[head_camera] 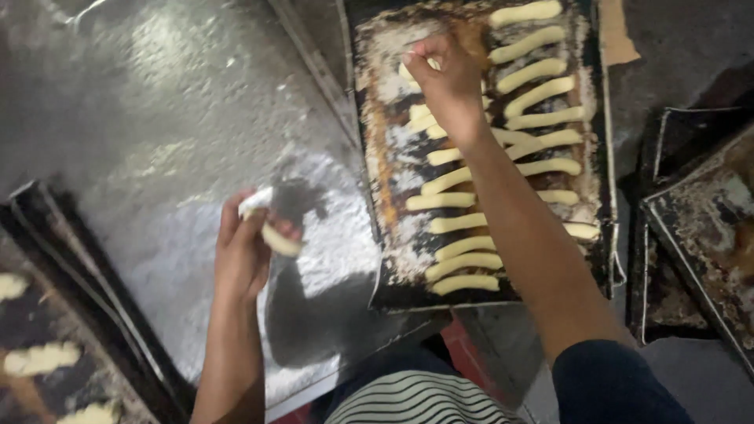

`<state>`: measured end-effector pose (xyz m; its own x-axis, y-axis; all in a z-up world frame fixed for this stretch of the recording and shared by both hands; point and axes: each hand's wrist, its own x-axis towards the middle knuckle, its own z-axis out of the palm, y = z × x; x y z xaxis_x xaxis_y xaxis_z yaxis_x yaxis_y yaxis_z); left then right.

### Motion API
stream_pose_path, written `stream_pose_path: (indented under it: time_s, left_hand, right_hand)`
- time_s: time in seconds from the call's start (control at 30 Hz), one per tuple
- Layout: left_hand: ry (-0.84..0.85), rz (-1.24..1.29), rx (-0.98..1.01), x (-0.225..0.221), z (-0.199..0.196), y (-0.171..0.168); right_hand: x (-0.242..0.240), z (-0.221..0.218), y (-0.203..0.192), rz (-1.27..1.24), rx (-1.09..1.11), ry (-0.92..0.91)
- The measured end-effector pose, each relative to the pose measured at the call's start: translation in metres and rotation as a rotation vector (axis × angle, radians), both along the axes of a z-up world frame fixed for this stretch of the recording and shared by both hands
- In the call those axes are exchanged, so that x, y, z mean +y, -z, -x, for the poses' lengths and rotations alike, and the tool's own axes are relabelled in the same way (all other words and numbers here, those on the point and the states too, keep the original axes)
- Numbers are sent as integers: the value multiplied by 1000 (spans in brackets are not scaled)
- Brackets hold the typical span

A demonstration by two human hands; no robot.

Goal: Braiding strips of dough into a specific shape and arranging them on baking trays.

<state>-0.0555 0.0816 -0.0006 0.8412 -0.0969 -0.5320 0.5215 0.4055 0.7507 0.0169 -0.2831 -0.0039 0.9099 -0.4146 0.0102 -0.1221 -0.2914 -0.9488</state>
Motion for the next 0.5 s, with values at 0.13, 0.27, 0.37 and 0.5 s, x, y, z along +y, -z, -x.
stream_pose_path:
  time_s: [0.13,0.27,0.37,0.5]
  left_hand:
    - [-40,-90,137,116,76,-1]
    - [-195,-188,-47,201,138,20]
    - [-300,-347,4,233,167,16]
    - [-148,-772,32,244,177,6]
  right_hand:
    - [104,32,-74,30,6,-190]
    - [202,67,-62,-264,-96,-317]
    - [262,102,-47,-498,39,-456]
    - [319,143,5,-402,466,-526]
